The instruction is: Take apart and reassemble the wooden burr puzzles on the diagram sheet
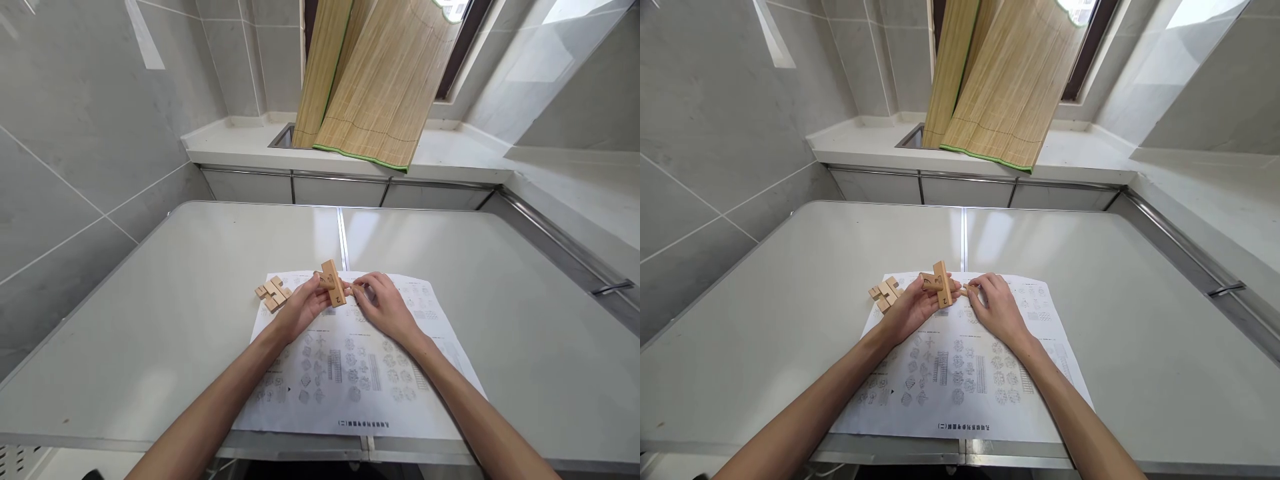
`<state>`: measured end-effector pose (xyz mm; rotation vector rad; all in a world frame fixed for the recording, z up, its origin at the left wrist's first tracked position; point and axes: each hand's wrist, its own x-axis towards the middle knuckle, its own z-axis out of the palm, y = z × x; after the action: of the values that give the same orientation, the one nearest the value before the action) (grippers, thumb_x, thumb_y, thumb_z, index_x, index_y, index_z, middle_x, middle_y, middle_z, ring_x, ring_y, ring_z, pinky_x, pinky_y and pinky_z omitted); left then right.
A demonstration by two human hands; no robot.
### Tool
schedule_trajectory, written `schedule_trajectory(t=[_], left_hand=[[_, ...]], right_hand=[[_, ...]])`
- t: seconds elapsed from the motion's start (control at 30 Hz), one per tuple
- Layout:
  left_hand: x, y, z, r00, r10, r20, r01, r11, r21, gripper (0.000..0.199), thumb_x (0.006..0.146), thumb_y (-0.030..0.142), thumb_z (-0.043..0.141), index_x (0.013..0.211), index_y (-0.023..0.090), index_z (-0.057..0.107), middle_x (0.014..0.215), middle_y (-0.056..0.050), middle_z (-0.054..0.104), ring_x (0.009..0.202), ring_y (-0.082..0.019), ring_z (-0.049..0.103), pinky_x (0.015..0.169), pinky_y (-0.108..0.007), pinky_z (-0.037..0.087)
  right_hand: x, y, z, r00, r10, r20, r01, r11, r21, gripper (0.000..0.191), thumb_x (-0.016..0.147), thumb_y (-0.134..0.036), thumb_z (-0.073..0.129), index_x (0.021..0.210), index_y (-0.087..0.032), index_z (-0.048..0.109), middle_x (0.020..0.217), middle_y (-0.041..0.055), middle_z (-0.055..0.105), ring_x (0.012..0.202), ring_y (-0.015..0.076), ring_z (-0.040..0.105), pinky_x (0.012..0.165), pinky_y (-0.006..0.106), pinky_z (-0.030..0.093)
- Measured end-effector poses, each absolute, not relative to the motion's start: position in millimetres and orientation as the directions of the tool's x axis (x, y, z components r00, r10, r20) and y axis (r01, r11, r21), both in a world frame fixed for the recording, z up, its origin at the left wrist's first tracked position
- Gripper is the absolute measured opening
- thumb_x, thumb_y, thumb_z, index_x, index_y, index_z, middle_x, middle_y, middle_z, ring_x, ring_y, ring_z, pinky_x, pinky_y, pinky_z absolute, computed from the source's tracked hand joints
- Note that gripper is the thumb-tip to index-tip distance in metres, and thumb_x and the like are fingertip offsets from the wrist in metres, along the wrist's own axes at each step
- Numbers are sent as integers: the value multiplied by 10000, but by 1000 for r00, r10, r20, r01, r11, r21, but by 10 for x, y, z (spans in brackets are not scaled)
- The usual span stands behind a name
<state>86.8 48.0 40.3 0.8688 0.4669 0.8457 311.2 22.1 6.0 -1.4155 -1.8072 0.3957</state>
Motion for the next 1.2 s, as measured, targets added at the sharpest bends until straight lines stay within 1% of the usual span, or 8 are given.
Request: schedule_trajectory(t=[0.13,0.27,0.33,0.47,0.73,1.03,1.13,1.2], left_hand=[[882,465,389,590,807,-28,-399,322,858,559,945,571,739,1267,114,727,1355,-201,732,1334,-374,656,1218,-521,421],[907,442,317,555,830,-54,-314,269,911,696,866,535,839,1411,165,615,1405,-194,704,1350,-386,646,1153,-523,478],[924,418,303,534,842,-78,-266,254,930,749,832,502,878,1442,190,575,1433,-187,687,1362,-382,637,1138,-516,493],[961,353,359,504,857,-107,-178,224,958,797,760,453,938,1412,189,565,1470,-195,652,1373,-368,630,1164,-511,483],[969,303,396,521,853,-31,-132,116,984,758,780,460,919,1396,194,569,1312,-160,731,1276,-333,694,1154,-492,498],[973,289,411,527,850,-7,-137,92,986,754,770,464,929,1387,207,581,1344,-156,718,1286,-335,684,1149,-466,496],[971,272,410,524,852,3,-134,79,988,756,794,508,905,1411,215,578,1406,-162,687,1319,-339,659,1152,-454,486],[972,265,404,521,853,-10,-113,81,990,719,862,575,825,1434,218,575,1429,-162,675,1321,-340,653,1133,-448,493]], right_hand=[[3083,167,163,-16,857,514,589,424,-688,182,1028,-289,596,1200,-259,650,1128,94,672,1039,289,657,914,475,553],[3024,76,242,-153,806,572,485,566,-667,452,940,-222,677,1380,-299,614,1265,103,588,1139,299,642,999,501,556],[2986,38,248,-208,802,560,473,584,-660,514,917,-204,707,1410,-325,624,1309,105,550,1177,300,623,1031,508,550],[2933,10,238,-204,816,541,483,564,-669,430,958,-240,715,1370,-357,673,1304,101,534,1146,282,617,1009,499,566],[3006,83,181,-174,831,529,528,532,-662,333,947,-283,755,1272,-342,712,1305,103,541,1146,292,629,990,510,579],[3033,115,167,-180,827,532,535,536,-652,304,954,-243,723,1242,-338,733,1292,94,558,1141,289,614,992,512,557],[3032,113,168,-171,829,532,543,530,-651,297,952,-239,720,1233,-336,737,1290,94,556,1115,284,612,976,501,562],[3029,111,167,-168,831,530,548,526,-651,287,950,-240,721,1220,-335,741,1285,94,559,1105,285,611,967,500,564]])
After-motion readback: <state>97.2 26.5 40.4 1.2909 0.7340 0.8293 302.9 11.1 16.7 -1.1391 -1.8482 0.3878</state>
